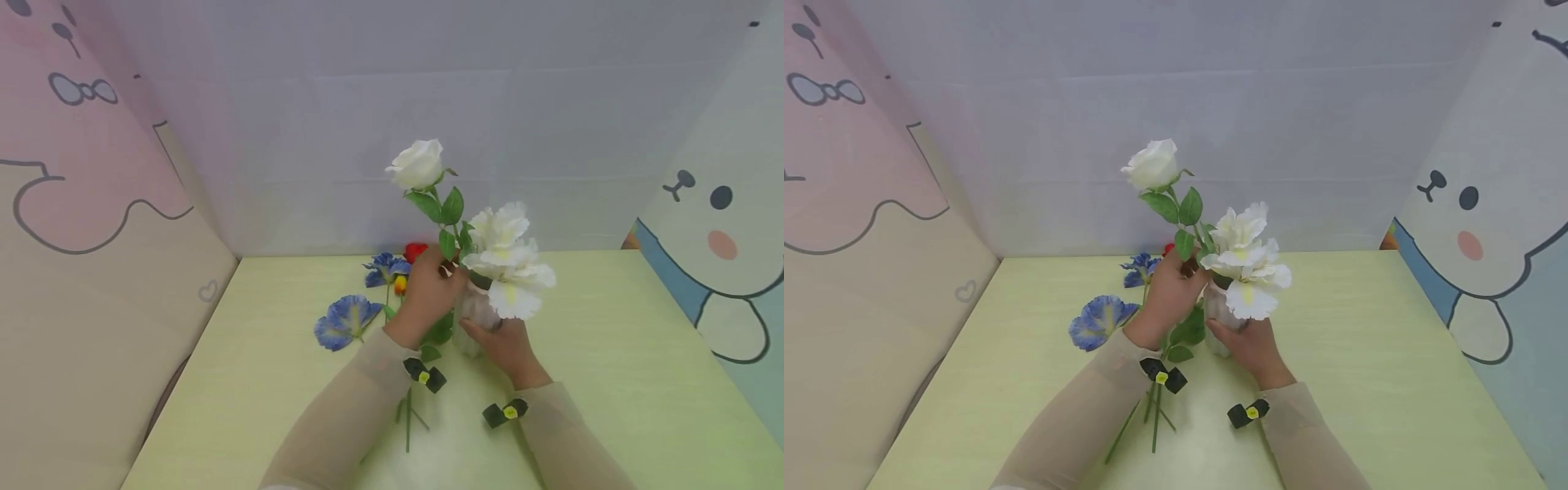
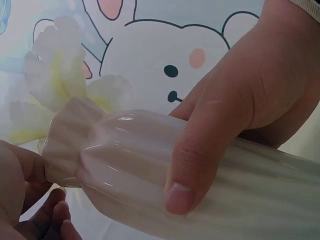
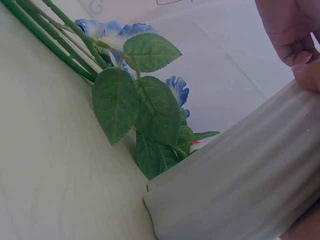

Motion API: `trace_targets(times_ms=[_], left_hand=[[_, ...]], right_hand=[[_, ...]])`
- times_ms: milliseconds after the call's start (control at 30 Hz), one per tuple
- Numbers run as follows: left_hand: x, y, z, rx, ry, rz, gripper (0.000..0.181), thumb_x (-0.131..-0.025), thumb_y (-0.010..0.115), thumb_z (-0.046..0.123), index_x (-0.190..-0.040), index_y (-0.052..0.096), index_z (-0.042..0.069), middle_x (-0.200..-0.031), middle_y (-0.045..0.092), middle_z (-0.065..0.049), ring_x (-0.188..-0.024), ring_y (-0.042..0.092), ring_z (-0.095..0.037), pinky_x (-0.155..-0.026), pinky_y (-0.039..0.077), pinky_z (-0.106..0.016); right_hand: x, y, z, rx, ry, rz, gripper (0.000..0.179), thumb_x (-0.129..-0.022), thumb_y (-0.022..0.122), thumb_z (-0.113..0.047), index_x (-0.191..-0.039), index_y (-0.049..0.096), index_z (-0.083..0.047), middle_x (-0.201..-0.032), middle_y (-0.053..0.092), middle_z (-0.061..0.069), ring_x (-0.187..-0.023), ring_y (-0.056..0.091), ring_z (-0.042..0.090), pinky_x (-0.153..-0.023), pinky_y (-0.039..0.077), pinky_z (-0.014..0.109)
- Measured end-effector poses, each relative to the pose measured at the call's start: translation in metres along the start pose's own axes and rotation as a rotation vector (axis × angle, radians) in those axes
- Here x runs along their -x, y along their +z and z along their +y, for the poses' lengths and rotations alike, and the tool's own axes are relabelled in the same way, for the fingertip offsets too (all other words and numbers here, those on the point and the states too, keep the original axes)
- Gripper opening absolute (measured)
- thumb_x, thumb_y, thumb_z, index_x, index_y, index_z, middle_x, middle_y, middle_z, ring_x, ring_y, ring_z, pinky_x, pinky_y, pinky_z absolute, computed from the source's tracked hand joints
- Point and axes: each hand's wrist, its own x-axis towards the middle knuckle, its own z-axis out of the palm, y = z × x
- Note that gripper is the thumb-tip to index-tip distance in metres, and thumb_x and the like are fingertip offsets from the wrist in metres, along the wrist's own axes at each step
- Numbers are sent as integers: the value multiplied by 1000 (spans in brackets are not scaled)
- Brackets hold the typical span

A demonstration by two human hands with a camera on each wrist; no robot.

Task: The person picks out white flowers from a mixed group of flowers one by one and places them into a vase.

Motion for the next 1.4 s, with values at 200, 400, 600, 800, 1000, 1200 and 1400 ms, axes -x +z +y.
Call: trace_targets(times_ms=[200,400,600,800,1000,1200,1400], left_hand=[[-4,-7,4,54,-64,47,12,-93,66,11,-103,68,5,-89,64,-4,-75,57,-16,-64,48,-27],[-10,-15,13,89,-52,73,12,-99,65,20,-101,67,8,-87,65,-2,-77,61,-15,-69,51,-30],[-14,-16,14,84,-17,96,19,-101,65,24,-93,59,8,-82,61,-3,-74,59,-15,-67,49,-30],[-19,-15,15,82,-9,101,18,-100,65,26,-101,60,8,-89,64,-4,-82,64,-15,-72,53,-31],[-23,-10,16,74,-50,99,13,-96,69,19,-102,62,9,-93,65,-1,-85,64,-14,-77,54,-30],[-26,-4,13,61,-75,89,7,-89,69,9,-94,64,8,-86,67,-2,-74,61,-15,-66,52,-27],[-23,4,8,2,-129,43,21,-75,59,-5,-91,64,8,-85,64,-2,-71,55,-18,-58,46,-27]], right_hand=[[-1,1,1,-36,-75,22,64,-84,86,-15,-132,49,3,-115,61,18,-101,58,25,-82,48,27],[-1,1,1,-73,-129,25,70,-83,87,-10,-139,46,2,-123,59,16,-107,56,23,-89,46,23],[-1,1,-4,-48,-118,16,71,-83,85,-2,-140,43,4,-126,57,19,-109,54,24,-90,44,22],[6,-3,-31,-85,-195,19,71,-83,82,2,-140,40,7,-125,54,21,-109,53,20,-94,42,22],[8,-2,-34,-75,-207,33,75,-82,82,4,-142,37,6,-128,52,20,-112,51,21,-96,40,22],[0,1,-11,-63,-199,41,77,-80,84,4,-142,39,6,-126,53,20,-111,52,22,-94,41,22],[-3,1,0,-30,-117,13,65,-85,86,-11,-135,46,0,-118,56,12,-101,52,17,-86,44,27]])
